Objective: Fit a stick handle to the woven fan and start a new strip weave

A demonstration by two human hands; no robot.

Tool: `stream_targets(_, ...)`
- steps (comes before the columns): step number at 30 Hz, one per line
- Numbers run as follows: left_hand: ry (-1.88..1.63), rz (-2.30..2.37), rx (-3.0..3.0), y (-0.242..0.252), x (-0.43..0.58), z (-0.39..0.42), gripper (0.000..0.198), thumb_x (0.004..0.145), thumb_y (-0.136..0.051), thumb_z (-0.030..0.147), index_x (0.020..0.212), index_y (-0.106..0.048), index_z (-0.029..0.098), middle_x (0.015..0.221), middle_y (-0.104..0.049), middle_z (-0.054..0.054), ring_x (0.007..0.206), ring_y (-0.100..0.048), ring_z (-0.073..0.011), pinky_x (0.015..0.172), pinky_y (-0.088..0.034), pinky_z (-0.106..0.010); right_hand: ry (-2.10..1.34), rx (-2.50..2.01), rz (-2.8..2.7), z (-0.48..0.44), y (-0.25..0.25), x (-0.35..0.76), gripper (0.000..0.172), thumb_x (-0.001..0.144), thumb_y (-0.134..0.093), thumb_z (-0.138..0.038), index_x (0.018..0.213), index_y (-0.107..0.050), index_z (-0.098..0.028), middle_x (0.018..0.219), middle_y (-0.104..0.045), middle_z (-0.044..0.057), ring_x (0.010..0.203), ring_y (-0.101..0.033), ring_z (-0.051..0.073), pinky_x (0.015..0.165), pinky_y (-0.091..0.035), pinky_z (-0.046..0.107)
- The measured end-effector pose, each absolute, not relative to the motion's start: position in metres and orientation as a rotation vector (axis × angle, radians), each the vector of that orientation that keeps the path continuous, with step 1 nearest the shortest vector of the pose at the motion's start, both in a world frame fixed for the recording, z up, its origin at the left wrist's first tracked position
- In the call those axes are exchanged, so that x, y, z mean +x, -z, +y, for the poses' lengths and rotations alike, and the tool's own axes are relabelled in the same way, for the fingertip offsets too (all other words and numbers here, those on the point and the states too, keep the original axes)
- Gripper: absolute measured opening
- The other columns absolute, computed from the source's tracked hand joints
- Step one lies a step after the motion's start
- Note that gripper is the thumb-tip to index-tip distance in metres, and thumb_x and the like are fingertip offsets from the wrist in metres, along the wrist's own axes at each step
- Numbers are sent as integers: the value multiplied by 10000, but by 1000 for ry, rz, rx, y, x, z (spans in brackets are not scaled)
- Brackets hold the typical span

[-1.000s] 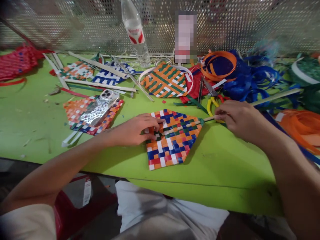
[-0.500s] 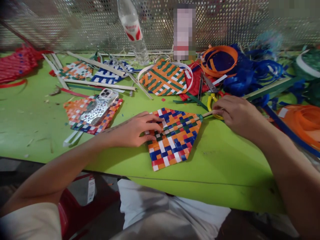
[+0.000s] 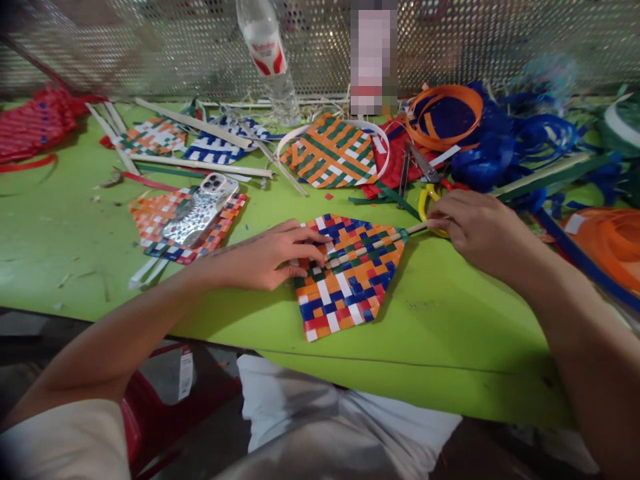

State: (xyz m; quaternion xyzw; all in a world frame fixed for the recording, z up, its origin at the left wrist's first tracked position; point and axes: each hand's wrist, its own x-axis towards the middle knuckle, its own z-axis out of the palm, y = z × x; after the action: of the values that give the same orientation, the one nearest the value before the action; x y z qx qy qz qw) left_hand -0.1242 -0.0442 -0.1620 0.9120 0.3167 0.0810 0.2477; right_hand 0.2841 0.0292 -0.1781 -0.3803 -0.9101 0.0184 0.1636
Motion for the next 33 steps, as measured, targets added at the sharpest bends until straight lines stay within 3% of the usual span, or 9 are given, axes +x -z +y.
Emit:
stream_targets(11,-218,872,2510,162,-121,-45,220,996,-643,145,1158,-765,228,1551,-634,-111,1392,-553,-343,1197,-442,-540,-62,-1095,-2594,29,179,284,228,1074,-466,-290,1022,-684,-245,1007,-746,107,908,-703,281,790,-504,407)
stream_targets(25,-416,802,2464,174,-125,-40,235,1026,-658,212,1103,-865,294,1401,-774,-41,1108,-700,-268,1007,-579,-453,-133,-1105,-2565,29,176,280,212,1025,-509,-252,970,-714,-241,984,-782,93,905,-736,286,765,-525,396)
stream_targets(33,-476,753,2539,176,-127,-37,228,1014,-673,217,1003,-888,292,1294,-816,-22,1116,-765,-250,990,-628,-411,-174,-1056,-2509,28,177,278,218,1029,-564,-279,902,-740,-259,940,-803,53,902,-755,274,808,-550,389)
